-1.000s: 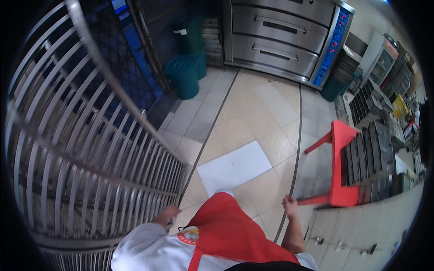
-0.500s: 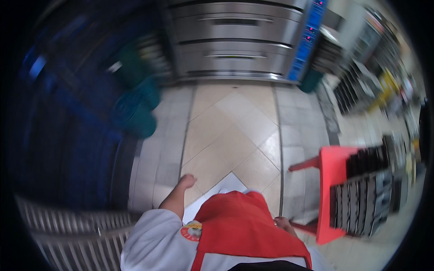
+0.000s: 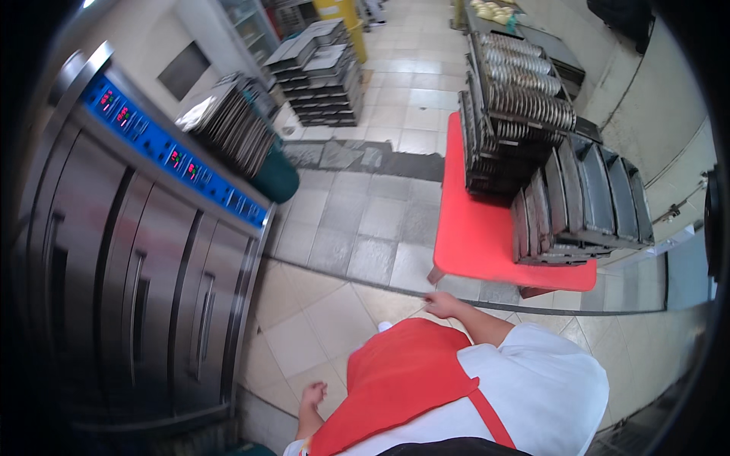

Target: The person places portions of dough onto metal trays by hand and then slides the loaded trays into a large commercial oven.

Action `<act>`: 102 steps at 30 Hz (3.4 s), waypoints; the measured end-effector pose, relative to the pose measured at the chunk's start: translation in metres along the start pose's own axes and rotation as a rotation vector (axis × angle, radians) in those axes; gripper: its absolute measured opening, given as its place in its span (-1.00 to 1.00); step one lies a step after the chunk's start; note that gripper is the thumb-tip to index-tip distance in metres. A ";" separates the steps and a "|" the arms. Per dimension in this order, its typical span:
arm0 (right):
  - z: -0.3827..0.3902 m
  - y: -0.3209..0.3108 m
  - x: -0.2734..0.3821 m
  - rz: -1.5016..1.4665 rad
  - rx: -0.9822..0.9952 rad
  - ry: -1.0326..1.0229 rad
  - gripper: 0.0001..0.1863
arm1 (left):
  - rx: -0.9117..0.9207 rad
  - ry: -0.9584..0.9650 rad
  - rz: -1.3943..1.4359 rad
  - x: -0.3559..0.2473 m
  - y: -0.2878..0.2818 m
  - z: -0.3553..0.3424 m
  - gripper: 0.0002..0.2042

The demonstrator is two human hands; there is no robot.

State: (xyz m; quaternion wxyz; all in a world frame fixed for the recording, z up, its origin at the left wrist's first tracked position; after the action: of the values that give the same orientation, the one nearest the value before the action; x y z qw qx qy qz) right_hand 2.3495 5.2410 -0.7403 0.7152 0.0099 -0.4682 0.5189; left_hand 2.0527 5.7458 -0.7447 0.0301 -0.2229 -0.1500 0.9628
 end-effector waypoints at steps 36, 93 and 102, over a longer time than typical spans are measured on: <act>-0.395 -1.194 -0.121 -0.506 -1.431 0.438 -0.44 | 0.965 0.928 -0.341 -1.700 0.545 -0.276 -0.75; 0.034 -1.394 -0.402 -0.498 -1.653 1.478 -0.12 | 1.339 2.138 -1.786 -1.736 1.381 0.126 -0.16; 0.021 -1.397 -0.356 -0.259 -1.899 1.519 -0.16 | 1.624 1.973 -1.493 -1.766 1.351 0.114 -0.28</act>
State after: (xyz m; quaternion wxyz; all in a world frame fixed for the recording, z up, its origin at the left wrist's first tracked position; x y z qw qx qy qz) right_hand 3.3775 4.3251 -0.3116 0.5763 -0.7749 -0.1200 -0.2302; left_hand 3.6024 4.2068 -0.3139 0.7078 -0.5677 0.4204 0.0067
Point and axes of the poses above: each hand's wrist, its own z-axis away from the middle knuckle, its own y-axis out of the palm, x = y × z, the point moved 8 cm from there along -z, towards the middle knuckle, and after that the axes turned 8 degrees about x, right-handed, at the moved point
